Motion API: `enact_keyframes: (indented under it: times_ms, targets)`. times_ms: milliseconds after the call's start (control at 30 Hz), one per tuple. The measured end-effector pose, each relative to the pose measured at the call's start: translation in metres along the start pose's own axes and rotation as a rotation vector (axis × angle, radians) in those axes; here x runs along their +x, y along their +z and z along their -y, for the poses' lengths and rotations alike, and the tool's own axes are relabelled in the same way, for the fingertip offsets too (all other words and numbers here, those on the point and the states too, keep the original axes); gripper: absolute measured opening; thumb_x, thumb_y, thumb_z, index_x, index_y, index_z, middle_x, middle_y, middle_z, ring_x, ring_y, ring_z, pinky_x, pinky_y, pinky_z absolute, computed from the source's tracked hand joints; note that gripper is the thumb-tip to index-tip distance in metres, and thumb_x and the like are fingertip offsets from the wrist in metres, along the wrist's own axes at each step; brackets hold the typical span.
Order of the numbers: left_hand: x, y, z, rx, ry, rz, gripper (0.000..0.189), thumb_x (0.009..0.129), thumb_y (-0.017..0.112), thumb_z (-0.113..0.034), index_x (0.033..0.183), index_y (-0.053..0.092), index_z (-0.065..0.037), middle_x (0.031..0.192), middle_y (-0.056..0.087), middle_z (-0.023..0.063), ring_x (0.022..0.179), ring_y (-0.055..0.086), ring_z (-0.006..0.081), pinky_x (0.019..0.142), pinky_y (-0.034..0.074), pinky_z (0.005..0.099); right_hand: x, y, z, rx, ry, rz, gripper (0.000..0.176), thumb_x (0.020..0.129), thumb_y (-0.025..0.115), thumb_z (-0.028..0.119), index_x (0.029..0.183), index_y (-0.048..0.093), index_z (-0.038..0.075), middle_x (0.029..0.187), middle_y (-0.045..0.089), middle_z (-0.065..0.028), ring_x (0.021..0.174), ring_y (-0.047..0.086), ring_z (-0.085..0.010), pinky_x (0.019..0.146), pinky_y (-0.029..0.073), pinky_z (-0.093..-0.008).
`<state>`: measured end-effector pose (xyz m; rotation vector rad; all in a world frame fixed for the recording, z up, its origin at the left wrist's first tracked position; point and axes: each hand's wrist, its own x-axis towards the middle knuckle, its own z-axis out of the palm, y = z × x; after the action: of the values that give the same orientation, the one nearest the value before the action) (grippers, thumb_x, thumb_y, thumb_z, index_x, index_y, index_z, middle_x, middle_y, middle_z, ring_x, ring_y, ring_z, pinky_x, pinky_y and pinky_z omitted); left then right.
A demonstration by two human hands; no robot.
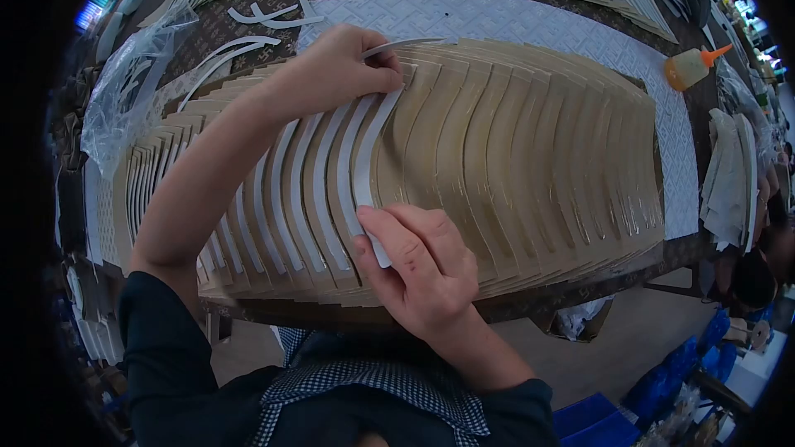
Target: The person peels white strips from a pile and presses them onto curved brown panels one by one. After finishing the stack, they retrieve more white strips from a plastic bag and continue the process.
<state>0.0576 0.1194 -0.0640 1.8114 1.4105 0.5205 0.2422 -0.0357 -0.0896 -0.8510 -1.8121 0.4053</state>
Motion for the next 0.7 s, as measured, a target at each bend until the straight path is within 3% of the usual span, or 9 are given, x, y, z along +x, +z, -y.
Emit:
enact_keyframes:
  times_ms: [367, 467, 700]
  targets:
    - [0.002, 0.008, 0.003, 0.070, 0.045, -0.069, 0.017, 0.082, 0.070, -0.013, 0.089, 0.071, 0.003, 0.078, 0.070, 0.0088, 0.073, 0.063, 0.0119, 0.071, 0.052, 0.0300, -0.003, -0.005, 0.003, 0.026, 0.035, -0.015, 0.033, 0.075, 0.079, -0.001, 0.107, 0.069, 0.002, 0.100, 0.066, -0.0120, 0.076, 0.063, -0.0214, 0.059, 0.052, -0.0286]
    - [0.001, 0.009, 0.001, 0.123, 0.058, -0.093, 0.018, 0.082, 0.070, -0.013, 0.089, 0.071, 0.004, 0.079, 0.071, 0.0102, 0.073, 0.065, 0.0133, 0.072, 0.053, 0.0305, -0.005, -0.012, 0.008, -0.056, 0.062, 0.068, 0.029, 0.080, 0.076, 0.000, 0.108, 0.069, 0.001, 0.098, 0.067, -0.0119, 0.080, 0.064, -0.0207, 0.066, 0.053, -0.0285]
    - [0.004, 0.014, 0.008, 0.176, 0.127, -0.153, 0.018, 0.082, 0.070, -0.013, 0.089, 0.071, 0.004, 0.077, 0.071, 0.0125, 0.072, 0.067, 0.0156, 0.071, 0.054, 0.0314, -0.008, -0.016, 0.011, -0.176, 0.062, 0.190, 0.034, 0.069, 0.077, -0.003, 0.102, 0.076, 0.005, 0.089, 0.063, -0.0053, 0.071, 0.058, -0.0195, 0.060, 0.047, -0.0299]
